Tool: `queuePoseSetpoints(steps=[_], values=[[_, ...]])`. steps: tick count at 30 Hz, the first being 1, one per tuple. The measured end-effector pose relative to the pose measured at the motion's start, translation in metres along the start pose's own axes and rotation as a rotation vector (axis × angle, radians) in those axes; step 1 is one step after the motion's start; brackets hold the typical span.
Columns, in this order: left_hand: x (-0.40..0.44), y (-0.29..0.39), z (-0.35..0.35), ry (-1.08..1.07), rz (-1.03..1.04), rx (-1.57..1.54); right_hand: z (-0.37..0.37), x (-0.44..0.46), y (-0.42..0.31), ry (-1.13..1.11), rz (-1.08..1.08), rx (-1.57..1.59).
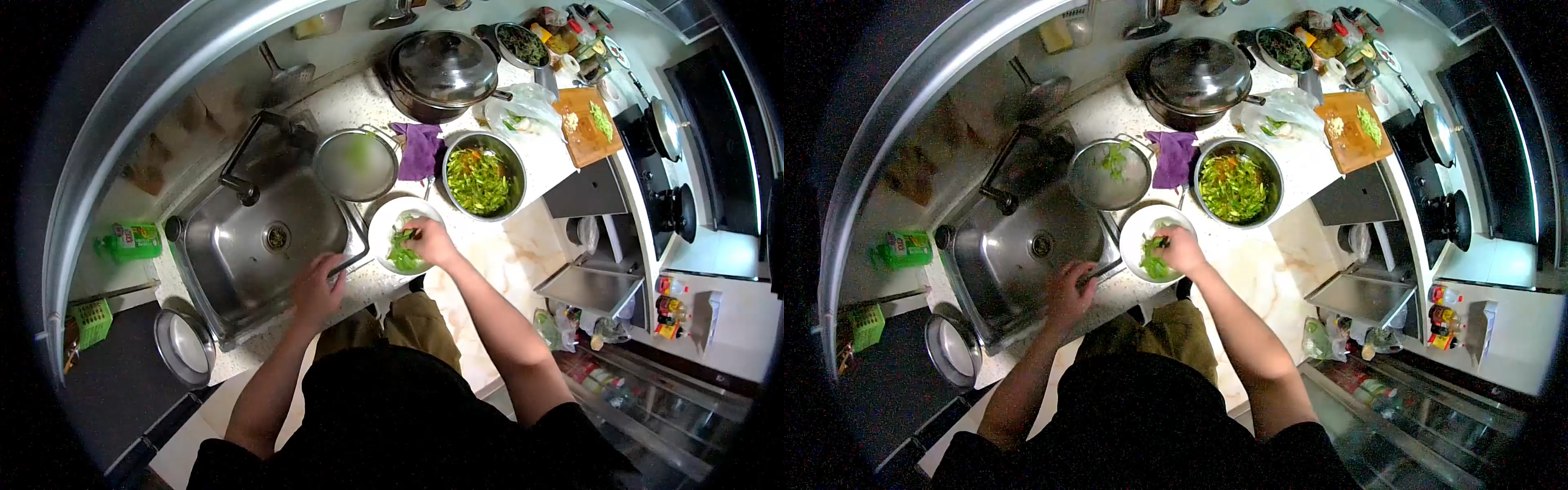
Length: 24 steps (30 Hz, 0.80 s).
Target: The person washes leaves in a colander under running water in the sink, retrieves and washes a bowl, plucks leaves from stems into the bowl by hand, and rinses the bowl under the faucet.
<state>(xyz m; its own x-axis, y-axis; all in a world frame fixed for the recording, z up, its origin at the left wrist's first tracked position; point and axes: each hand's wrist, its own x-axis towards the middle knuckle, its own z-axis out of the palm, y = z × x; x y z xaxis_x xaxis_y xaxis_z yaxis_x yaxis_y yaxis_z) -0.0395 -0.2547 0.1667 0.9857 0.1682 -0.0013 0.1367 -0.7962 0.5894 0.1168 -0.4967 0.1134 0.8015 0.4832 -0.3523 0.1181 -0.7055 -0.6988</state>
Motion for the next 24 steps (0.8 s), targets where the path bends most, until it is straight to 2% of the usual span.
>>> queuePoseSetpoints(steps=[1, 4, 9, 11, 13, 15, 18, 22, 24], values=[[0.009, 0.000, 0.012, -0.031, 0.000, -0.125, -0.006, -0.001, 0.002, -0.032, 0.010, 0.190], [0.041, 0.027, 0.031, -0.135, -0.020, -0.417, -0.019, -0.005, 0.003, -0.006, 0.060, 0.420], [0.081, 0.061, 0.061, -0.192, -0.002, -0.436, -0.040, -0.015, -0.012, -0.067, 0.104, 0.686], [0.087, 0.059, 0.072, -0.208, -0.004, -0.486, -0.038, -0.014, -0.010, -0.063, 0.173, 1.018], [0.090, 0.049, 0.080, -0.158, -0.021, -0.508, -0.039, -0.016, -0.008, 0.001, 0.229, 1.007], [0.088, 0.040, 0.077, -0.172, -0.011, -0.528, -0.037, -0.018, -0.002, 0.079, 0.154, 0.863], [0.084, 0.038, 0.067, -0.239, -0.005, -0.401, -0.034, -0.017, 0.001, 0.125, 0.125, 0.846], [0.083, 0.032, 0.070, -0.198, 0.055, -0.381, -0.038, -0.019, -0.002, 0.191, 0.101, 0.785], [0.083, 0.036, 0.068, -0.162, 0.080, -0.297, -0.042, -0.022, -0.009, 0.226, 0.070, 0.879]])
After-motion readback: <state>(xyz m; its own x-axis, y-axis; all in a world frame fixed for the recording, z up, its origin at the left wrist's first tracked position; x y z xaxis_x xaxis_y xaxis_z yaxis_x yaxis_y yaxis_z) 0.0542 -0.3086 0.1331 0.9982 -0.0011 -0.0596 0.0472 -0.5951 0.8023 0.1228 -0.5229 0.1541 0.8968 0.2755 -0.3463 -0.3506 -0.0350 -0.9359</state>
